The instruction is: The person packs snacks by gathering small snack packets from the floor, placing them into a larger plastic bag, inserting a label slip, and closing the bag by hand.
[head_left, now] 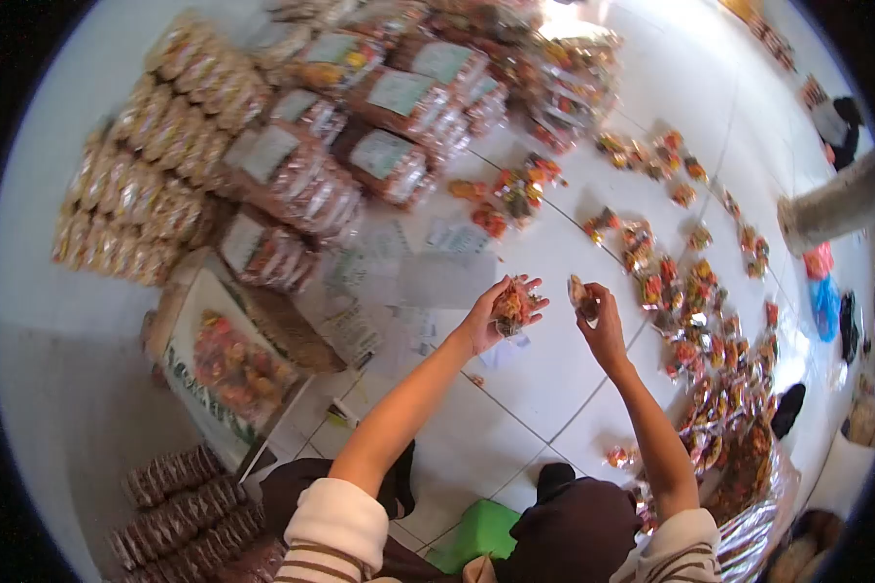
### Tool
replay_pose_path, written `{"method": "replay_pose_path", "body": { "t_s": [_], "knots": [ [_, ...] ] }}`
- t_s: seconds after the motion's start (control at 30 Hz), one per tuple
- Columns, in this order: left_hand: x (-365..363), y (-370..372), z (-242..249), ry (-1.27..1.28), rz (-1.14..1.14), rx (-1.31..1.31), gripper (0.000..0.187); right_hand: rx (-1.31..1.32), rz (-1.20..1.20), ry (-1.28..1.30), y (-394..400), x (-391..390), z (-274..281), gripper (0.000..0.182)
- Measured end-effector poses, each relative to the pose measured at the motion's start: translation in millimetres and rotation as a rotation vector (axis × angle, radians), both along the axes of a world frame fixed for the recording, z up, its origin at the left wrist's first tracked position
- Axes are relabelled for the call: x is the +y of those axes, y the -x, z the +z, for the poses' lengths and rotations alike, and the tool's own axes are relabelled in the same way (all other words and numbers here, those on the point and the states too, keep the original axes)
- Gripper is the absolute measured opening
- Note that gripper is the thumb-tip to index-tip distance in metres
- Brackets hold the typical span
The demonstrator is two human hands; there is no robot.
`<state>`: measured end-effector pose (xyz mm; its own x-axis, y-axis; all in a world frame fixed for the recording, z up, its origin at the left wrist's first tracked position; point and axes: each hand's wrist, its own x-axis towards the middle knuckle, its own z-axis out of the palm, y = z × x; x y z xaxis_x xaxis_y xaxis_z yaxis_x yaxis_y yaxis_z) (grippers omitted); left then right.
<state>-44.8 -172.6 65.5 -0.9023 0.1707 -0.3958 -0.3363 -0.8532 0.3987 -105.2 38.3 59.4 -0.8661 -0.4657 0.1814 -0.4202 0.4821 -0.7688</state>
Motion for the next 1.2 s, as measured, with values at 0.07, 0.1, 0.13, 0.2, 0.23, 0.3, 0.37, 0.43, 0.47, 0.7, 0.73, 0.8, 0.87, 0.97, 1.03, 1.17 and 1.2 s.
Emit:
{"method": "replay_pose_path", "body": {
  "t_s": [0.07,0.1,0.13,0.2,0.23,0.3,0.37,0.43,0.47,0.7,0.73,0.8,0.87,0.97,1.03,1.17,1.2],
  "knots": [
    [-31.2,-12.1,38.8,-0.043,-0.108,0.094,0.046,0.04,0.11,0.063,-6.2,-25.7,44.9,0.05],
    [-45.3,-19.6,55.5,-0.019,-0.083,0.122,0.046,0.062,0.196,0.104,-9.5,-39.0,68.1,0.051],
    [-58.0,-28.8,72.3,-0.002,-0.102,0.13,0.045,0.083,0.258,0.125,-14.0,-53.3,91.2,0.05],
    [-78.5,-51.9,106.8,0.043,-0.099,0.169,0.045,0.167,0.367,0.162,-22.6,-81.7,132.2,0.051],
    [-85.3,-67.5,125.2,0.098,-0.058,0.176,0.043,0.215,0.446,0.177,-29.4,-95.7,150.6,0.052],
    [-88.9,-98.1,156.2,0.165,0.002,0.2,0.042,0.312,0.473,0.198,-49.5,-126.0,179.6,0.05],
    [-83.2,-130.6,176.5,0.433,0.442,0.264,0.04,-0.028,0.429,0.271,-79.0,-153.6,204.2,0.046],
    [-83.7,-160.0,191.5,0.531,0.532,0.295,0.043,0.008,0.459,0.249,-110.0,-173.1,220.8,0.043],
    [-85.3,-173.4,198.1,0.626,0.591,0.302,0.047,0.085,0.478,0.247,-128.1,-181.4,229.9,0.043],
    [-88.4,-271.0,235.0,0.544,0.802,0.499,0.055,-0.073,0.658,0.167,-233.0,-216.6,253.7,0.072],
    [-90.9,-284.1,238.9,0.461,0.743,0.533,0.058,0.059,0.722,0.151,-241.8,-221.7,248.5,0.08],
    [-94.0,-304.6,242.7,0.398,0.724,0.592,0.06,0.288,0.767,0.088,-257.8,-224.4,254.6,0.097],
    [-95.3,-316.1,243.6,0.336,0.662,0.683,0.066,0.252,0.733,0.086,-273.6,-224.1,262.7,0.093],
    [-95.3,-329.6,249.0,0.522,0.778,0.554,0.064,0.244,0.717,0.149,-282.5,-236.7,256.8,0.084],
    [-107.4,-332.7,240.3,0.485,0.934,0.402,0.05,0.348,0.729,0.289,-298.1,-243.4,246.0,0.075],
    [-115.4,-344.9,232.1,0.514,1.046,0.139,0.028,0.178,0.67,0.382,-332.7,-248.4,226.0,0.07],
    [-117.0,-345.9,222.4,0.527,1.025,0.078,0.029,0.122,0.648,0.413,-336.5,-247.8,221.6,0.068]
  ]
}}
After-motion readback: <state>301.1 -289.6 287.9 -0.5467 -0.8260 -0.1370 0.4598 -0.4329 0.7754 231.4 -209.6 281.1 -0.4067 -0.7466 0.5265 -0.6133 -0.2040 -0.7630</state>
